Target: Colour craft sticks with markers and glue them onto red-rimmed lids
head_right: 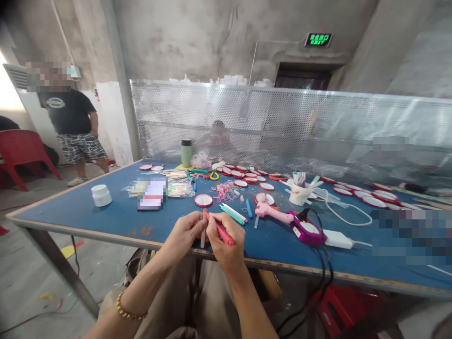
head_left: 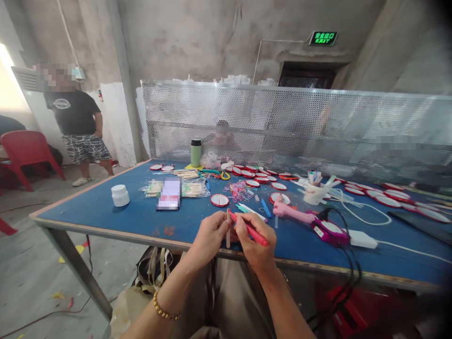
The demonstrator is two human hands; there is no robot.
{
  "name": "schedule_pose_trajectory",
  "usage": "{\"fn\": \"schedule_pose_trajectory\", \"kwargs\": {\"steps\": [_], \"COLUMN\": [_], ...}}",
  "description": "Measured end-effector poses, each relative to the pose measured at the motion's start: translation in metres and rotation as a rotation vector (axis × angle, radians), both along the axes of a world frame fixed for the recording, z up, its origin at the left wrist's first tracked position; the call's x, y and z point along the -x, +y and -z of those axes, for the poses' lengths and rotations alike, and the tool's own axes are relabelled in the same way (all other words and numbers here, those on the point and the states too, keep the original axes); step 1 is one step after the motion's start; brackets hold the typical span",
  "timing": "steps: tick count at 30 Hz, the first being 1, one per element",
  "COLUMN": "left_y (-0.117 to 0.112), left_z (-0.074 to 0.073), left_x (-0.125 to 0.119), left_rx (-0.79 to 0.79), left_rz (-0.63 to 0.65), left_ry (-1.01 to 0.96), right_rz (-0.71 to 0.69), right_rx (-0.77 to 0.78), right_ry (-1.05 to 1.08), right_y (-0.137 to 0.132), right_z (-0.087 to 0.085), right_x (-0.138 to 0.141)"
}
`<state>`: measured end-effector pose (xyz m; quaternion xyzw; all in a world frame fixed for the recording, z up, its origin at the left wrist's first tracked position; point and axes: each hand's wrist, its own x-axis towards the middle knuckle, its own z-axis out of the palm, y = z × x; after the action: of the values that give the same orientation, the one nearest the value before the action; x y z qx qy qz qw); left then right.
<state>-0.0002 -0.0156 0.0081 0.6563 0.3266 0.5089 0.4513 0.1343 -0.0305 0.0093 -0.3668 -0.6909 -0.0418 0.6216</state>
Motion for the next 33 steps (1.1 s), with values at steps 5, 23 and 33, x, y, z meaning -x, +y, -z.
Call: {"fn": "schedule_pose_trajectory", "kwargs": {"steps": [5, 23, 33], "left_y": [-0.0009, 0.0012, -0.0009], "left_z": [0.0010, 0.0026, 0.0002], "left_x": [0.0000, 0.0012, 0.0010], "left_rx": [-0.002, -0.063, -0.069], "left_rz": [0.000, -0.041, -0.051], "left_ry": [-0.004, 0.057, 0.074], "right_rz": [0.017, 0.003, 0.008], "right_rx": [-0.006, -0.025, -0.021], "right_ry": [0.007, -0.025, -0.023], "right_y": [-0.0004, -0.0012, -0.0018], "right_z": [0.0010, 0.0000, -0.0016], "right_x": [0.0003, 0.0003, 0.0012]}}
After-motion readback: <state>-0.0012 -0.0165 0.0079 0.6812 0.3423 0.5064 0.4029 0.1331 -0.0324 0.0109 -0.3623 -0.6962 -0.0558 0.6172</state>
